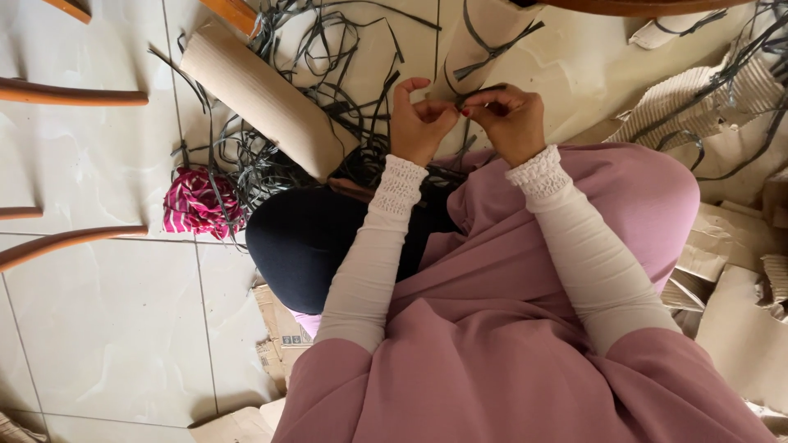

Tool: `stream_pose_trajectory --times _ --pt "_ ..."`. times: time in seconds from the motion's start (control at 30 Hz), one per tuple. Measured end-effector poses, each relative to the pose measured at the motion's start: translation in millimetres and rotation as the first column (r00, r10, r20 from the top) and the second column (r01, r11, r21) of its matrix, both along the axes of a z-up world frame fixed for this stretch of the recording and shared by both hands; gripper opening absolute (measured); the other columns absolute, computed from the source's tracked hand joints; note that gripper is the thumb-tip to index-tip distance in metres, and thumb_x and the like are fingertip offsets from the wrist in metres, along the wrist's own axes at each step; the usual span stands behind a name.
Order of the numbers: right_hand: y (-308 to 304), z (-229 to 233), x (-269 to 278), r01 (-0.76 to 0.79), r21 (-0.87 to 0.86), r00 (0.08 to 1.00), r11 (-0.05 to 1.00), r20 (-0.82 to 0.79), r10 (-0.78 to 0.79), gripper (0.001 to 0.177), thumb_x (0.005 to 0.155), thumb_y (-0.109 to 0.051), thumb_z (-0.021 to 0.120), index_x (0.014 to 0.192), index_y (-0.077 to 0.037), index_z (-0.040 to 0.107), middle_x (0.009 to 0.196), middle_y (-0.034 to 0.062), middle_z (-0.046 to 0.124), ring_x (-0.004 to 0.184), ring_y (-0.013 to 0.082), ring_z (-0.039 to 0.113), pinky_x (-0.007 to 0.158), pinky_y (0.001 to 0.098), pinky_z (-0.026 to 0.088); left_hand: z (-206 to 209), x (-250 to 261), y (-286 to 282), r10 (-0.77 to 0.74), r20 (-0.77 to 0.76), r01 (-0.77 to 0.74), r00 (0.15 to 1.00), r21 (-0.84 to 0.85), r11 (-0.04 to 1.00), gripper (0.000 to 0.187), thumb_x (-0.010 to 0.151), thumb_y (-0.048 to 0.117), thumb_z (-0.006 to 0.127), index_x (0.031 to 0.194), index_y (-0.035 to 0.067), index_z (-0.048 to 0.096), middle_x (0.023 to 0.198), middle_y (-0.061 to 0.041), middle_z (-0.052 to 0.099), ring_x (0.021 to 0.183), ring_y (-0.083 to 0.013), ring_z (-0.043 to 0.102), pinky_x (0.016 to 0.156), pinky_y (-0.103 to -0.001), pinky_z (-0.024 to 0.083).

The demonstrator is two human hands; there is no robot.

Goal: Wrapping black strips around a wooden chair leg to finish or protect it

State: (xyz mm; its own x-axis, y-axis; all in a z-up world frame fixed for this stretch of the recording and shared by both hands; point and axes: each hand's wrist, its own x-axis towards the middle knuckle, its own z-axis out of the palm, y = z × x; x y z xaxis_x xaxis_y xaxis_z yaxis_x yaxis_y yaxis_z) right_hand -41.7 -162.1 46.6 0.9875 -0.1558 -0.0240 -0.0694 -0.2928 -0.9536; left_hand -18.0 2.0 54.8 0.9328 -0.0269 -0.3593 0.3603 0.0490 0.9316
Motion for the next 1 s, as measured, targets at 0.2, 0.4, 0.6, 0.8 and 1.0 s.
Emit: stream_pose_trajectory --times 0.2,0.4,0.6,0.8,1.0 --pt "-7.4 6.6 6.9 0.116 -0.066 0.957 0.991 0.276 -0.093 0.018 0.094 0.018 0.079 0.093 0.000 0.077 0.086 0.0104 0.074 0.063 0.0108 0.053 0.056 0.0228 0.045 -9.7 5.1 -3.3 0.230 -0.056 -0.234 0.972 -0.083 0.969 0.046 0.076 0.011 0.074 0.103 0.015 0.037 0.086 -0.013 0.076 0.074 -0.0155 0.066 0.072 -0.032 0.055" --pt "-40.5 -18.9 16.1 -0.064 0.002 0.997 0.998 -0.030 0.064 0.007 0.108 -0.003 0.071 0.105 0.002 0.075 0.082 0.0088 0.074 0.059 0.0088 0.057 0.051 0.0220 0.053 -26.8 9.7 15.3 0.021 -0.010 -0.021 1.000 -0.069 0.997 0.045 0.082 0.020 0.079 0.114 0.012 0.048 0.094 -0.011 0.079 0.084 -0.0177 0.074 0.075 -0.033 0.061" --pt "-23.3 -84.7 20.8 -0.485 -0.514 0.750 0.708 -0.661 0.035 0.069 0.104 -0.044 0.074 0.056 -0.003 0.046 0.055 0.0087 0.047 0.055 0.0247 0.048 0.053 0.0437 0.042 -44.5 3.0 19.8 -0.370 0.012 0.320 0.929 0.478 0.818 0.044 0.093 0.035 0.067 0.127 0.013 0.051 0.129 -0.010 0.066 0.118 -0.0273 0.068 0.092 -0.043 0.058" --pt "22.3 -68.4 10.4 -0.752 -0.468 0.579 0.464 -0.805 0.128 0.066 0.084 -0.066 0.071 0.102 -0.003 0.071 0.096 0.0165 0.075 0.085 0.0347 0.074 0.069 0.0464 0.059 -71.4 2.0 19.3 -0.500 -0.157 0.488 0.852 0.585 0.648 0.044 0.091 0.036 0.066 0.128 0.013 0.058 0.130 -0.005 0.069 0.121 -0.0213 0.066 0.098 -0.039 0.053" --pt "15.5 -157.2 -0.5 -0.614 -0.601 0.775 0.512 -0.581 0.248 0.029 0.084 -0.028 0.075 0.074 0.000 0.072 0.067 0.0215 0.069 0.073 0.0399 0.075 0.058 0.0480 0.059 -106.4 0.3 24.8 -0.539 -0.226 0.556 0.811 0.581 0.594 0.040 0.098 0.037 0.061 0.132 0.017 0.054 0.131 -0.014 0.064 0.130 -0.0339 0.060 0.108 -0.047 0.050"
